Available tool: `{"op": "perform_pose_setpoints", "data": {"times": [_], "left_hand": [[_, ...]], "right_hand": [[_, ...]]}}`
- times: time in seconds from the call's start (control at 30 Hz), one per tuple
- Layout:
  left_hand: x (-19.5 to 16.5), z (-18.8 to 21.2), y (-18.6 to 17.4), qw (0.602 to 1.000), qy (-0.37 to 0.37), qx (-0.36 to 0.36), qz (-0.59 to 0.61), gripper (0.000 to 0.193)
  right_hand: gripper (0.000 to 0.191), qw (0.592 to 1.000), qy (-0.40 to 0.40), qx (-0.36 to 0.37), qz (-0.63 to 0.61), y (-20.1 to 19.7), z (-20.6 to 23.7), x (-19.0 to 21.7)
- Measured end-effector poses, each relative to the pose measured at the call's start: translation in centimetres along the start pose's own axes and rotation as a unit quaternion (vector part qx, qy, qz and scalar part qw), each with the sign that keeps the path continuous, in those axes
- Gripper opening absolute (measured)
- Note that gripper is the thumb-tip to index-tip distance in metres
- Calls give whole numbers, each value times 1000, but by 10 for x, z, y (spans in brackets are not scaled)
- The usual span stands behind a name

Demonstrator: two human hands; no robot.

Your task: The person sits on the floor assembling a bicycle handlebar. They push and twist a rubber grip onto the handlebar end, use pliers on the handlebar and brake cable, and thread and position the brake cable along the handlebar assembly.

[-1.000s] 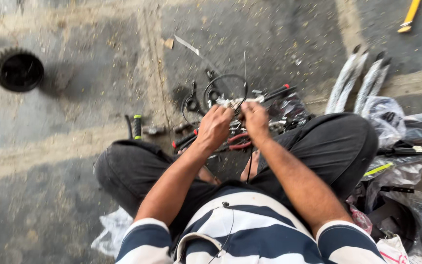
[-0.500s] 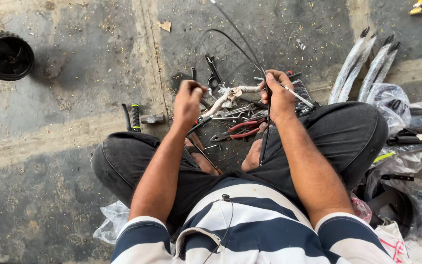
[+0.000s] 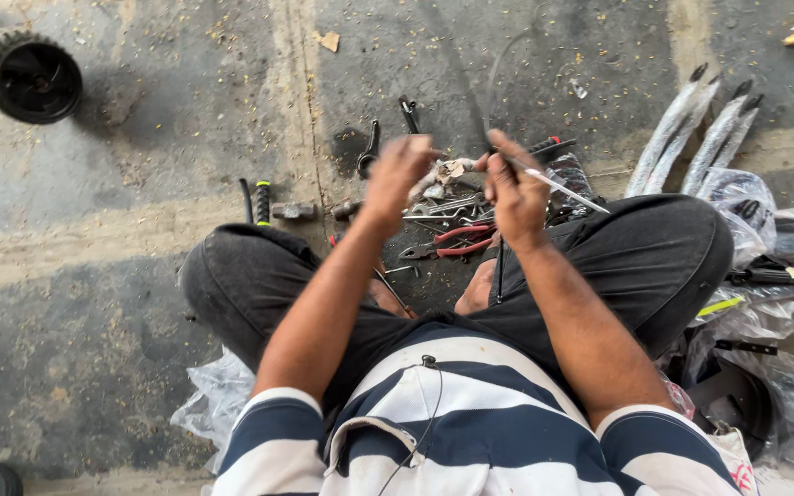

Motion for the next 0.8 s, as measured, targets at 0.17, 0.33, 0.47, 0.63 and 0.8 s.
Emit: {"op": "perform_pose_setpoints", "data": {"times": [0.17,0.33,0.47,0.63,0.8], "left_hand": [[-22,-21,49,823,-273,-26,498,30],[-17,-40,41,836,-264,-100,471,29],[-6,-35,15,815,-257,-90,512,30],[8,-30,-14,749,-167,-75,637,35],[14,-28,-23,723,-191,-97,657,35]], "right_hand": [[29,970,-160,44,176,10,24,1],[18,925,-243,-43,290,-11,18,1],[19,978,-132,-105,119,-54,-32,9],[6,957,263,-99,-70,-80,-49,-6],[36,958,227,157,-71,-41,11,-30]]}}
Point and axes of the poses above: each hand's wrist, its own z-axis away from the middle knuckle, its own y-axis out of the palm, x = y × z, the point moved 1 cm from there along -z, towards the middle knuckle, and after that the axes turned 13 degrees about z, right-handed, at the moved point
